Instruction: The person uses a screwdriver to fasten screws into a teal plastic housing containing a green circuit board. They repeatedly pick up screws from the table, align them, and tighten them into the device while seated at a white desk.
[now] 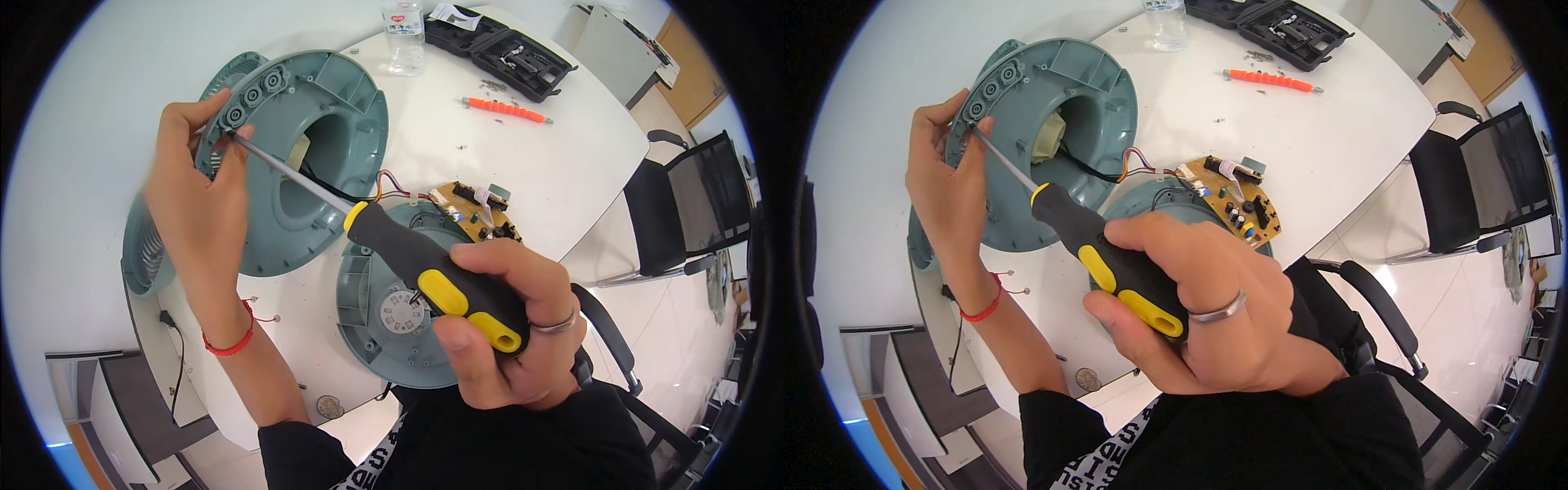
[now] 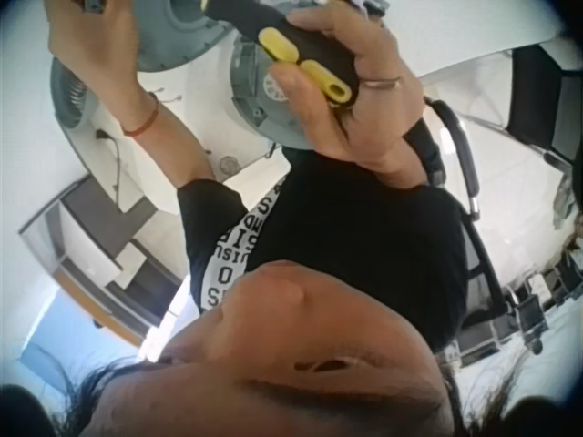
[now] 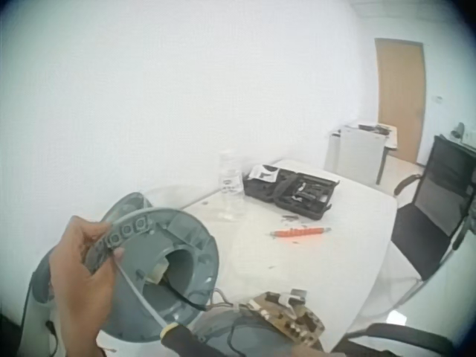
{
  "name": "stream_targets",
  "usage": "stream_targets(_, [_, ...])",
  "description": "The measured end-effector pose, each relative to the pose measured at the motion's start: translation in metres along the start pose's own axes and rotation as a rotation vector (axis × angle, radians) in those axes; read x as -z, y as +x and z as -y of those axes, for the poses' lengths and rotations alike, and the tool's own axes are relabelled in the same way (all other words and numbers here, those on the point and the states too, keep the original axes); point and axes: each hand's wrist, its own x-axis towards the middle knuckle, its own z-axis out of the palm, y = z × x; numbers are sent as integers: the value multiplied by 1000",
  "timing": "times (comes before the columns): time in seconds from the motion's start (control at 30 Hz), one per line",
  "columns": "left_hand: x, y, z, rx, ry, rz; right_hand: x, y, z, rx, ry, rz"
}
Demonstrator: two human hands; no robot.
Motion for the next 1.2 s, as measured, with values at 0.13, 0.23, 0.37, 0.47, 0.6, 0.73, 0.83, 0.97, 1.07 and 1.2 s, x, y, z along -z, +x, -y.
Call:
stream_targets(0.13, [3,2,3,2,-92,35,-3,-2,4,-33,14,-19])
stream_targets(0.23, [2,1,4,-2,-118,42,-4,-2,3,-26,11,-23])
stream_targets(0.37, [2,2,3,10,-128,46,-2,-3,2,5,-10,8])
stream_targets(0.47, [2,2,5,-5,-137,35,0,-4,-3,62,-41,59])
stream_targets(0.6, [1,1,2,15,-116,29,0,-2,-4,86,-66,40])
stream_targets(0.73, [1,2,2,13,-75,44,-4,-2,-3,53,-37,-39])
stream_targets(0.83, [0,1,2,-3,-40,30,-6,-2,-2,33,-24,-65])
stream_targets(0.97, [0,1,1,-21,-12,27,-4,-3,1,-43,-1,-60])
stream_targets(1.07, [-1,2,-1,-4,22,31,-2,-1,5,-119,5,-34])
stream_targets(1.2, [0,1,-3,13,66,30,-6,-2,4,-203,130,-64])
